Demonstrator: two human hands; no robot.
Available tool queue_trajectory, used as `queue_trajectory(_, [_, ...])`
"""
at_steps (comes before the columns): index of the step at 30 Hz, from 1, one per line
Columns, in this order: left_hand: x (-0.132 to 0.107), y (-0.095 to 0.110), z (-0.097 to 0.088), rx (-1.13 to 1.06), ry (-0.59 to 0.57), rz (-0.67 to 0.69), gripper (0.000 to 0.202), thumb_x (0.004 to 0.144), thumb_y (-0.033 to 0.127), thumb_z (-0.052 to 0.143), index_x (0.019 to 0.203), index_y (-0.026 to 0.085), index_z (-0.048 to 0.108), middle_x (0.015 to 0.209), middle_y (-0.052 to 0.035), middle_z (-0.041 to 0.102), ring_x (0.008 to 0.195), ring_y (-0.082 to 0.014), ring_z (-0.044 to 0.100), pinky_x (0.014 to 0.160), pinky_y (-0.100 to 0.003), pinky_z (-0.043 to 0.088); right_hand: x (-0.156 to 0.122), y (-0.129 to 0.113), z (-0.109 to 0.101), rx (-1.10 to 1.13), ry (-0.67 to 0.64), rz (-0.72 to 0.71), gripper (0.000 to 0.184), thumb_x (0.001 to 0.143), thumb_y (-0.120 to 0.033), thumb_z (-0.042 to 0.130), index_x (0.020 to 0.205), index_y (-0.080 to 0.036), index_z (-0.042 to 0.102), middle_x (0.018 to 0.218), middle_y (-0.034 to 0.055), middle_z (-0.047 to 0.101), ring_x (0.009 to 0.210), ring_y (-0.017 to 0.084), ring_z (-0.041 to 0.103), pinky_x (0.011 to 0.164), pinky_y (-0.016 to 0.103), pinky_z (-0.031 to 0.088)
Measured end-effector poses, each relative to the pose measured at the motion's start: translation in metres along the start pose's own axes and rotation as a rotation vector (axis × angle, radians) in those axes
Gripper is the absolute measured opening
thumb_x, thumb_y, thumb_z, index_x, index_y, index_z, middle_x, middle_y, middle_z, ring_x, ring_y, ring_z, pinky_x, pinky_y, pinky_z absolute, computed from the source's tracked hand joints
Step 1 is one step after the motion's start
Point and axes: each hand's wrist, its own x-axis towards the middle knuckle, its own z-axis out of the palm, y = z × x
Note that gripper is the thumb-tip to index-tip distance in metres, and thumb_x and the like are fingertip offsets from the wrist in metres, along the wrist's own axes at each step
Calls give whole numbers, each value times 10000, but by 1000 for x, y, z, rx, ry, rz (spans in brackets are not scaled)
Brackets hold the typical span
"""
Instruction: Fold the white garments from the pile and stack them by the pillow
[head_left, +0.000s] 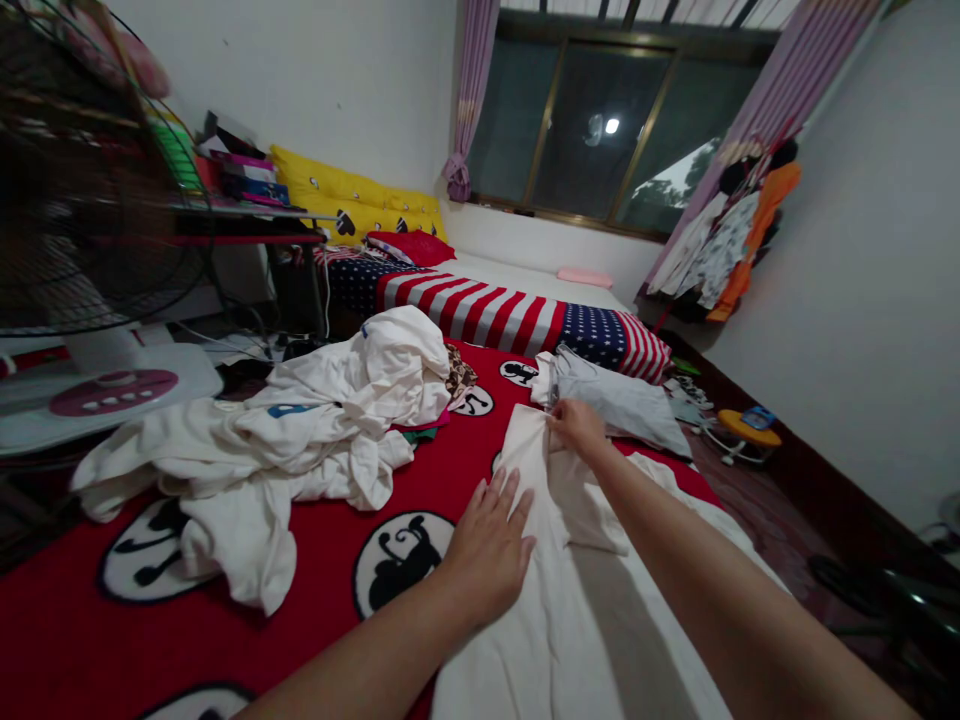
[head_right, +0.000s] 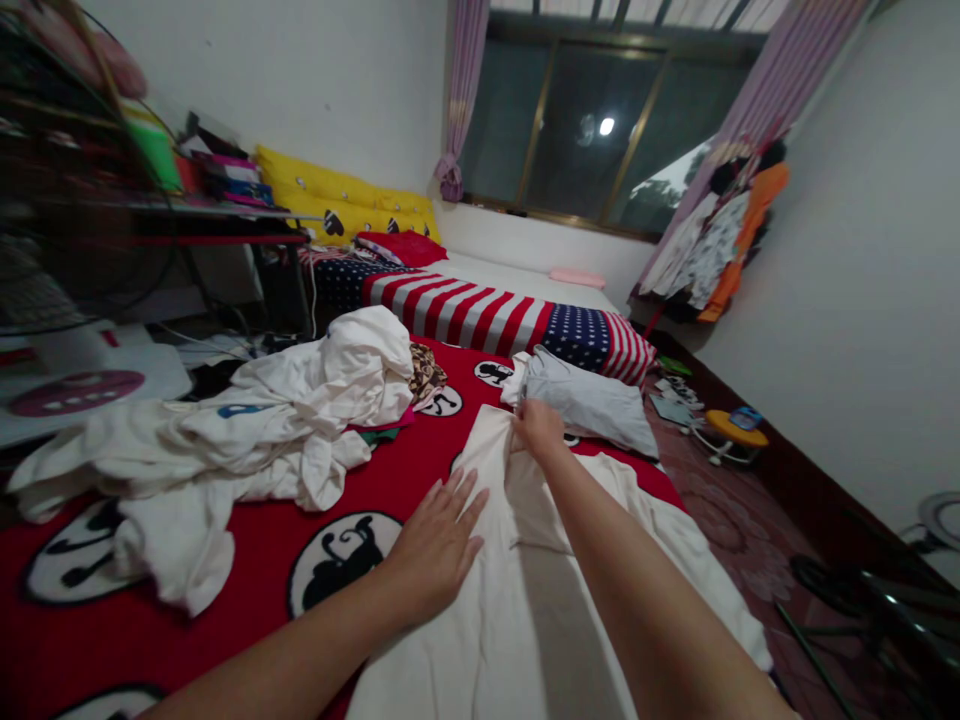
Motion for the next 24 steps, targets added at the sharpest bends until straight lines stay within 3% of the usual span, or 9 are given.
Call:
queue_trajectory(3, [0, -2, 1, -4, 0, 7, 552, 956, 418, 364, 1469, 215, 359, 1580, -111, 197, 1465, -280, 113, 1178, -491, 169, -8, 11, 9, -8, 18, 42, 255, 853, -325, 524, 963, -183, 705, 1022, 125, 702, 981, 268, 636, 743, 302, 426])
queue_trajectory(7, [1, -1, 0, 2, -10, 6, 536, 960, 416, 362, 1462, 229, 371, 1576, -113, 208, 1464, -280, 119, 1177, -492, 169, -20, 42, 7, 4, 34, 128, 399, 911, -431, 405, 992, -169, 695, 1009, 140, 700, 972, 276, 636, 698, 309, 416])
queue_trajectory(10, [1, 0, 0, 30, -1, 11, 530, 963, 414, 359, 1457, 223, 380, 1575, -116, 216, 1462, -283, 132, 1174, -498, 178, -28, 67, 1, 22, -26, 155, 485, 879, -528, 428, 821, -135, 707, 860, 153, 702, 842, 276, 649, 620, 298, 391])
queue_trajectory(12, [1, 0, 0, 54, 5, 10, 524, 966, 412, 355, 1452, 219, 388, 1571, -118, 232, 1460, -282, 148, 1171, -498, 187, -36, 77, -1, 65, -93, 118, 447, 822, -541, 517, 724, -142, 692, 743, 112, 689, 720, 230, 638, 565, 272, 366])
queue_trajectory(15, [1, 0, 2, 80, 17, 11, 520, 970, 415, 348, 1450, 220, 391, 1568, -114, 244, 1455, -280, 170, 1166, -495, 205, -50, 80, 2, 151, -147, 33, 281, 749, -434, 622, 688, -164, 671, 639, 36, 658, 610, 164, 593, 520, 240, 340])
queue_trajectory(18, [1, -1, 4, 94, 36, 19, 520, 972, 421, 342, 1450, 223, 390, 1564, -111, 261, 1451, -280, 187, 1163, -489, 216, -65, 77, 3, 208, -96, -28, 161, 714, -332, 628, 697, -173, 630, 700, 18, 665, 661, 149, 588, 553, 226, 351])
queue_trajectory(24, [0, -2, 6, 89, 44, 23, 519, 968, 421, 354, 1442, 213, 404, 1556, -120, 278, 1451, -281, 185, 1165, -481, 210, -95, 102, -2, 221, 153, -44, 179, 741, -374, 547, 697, -201, 533, 674, 13, 627, 645, 162, 575, 590, 251, 365])
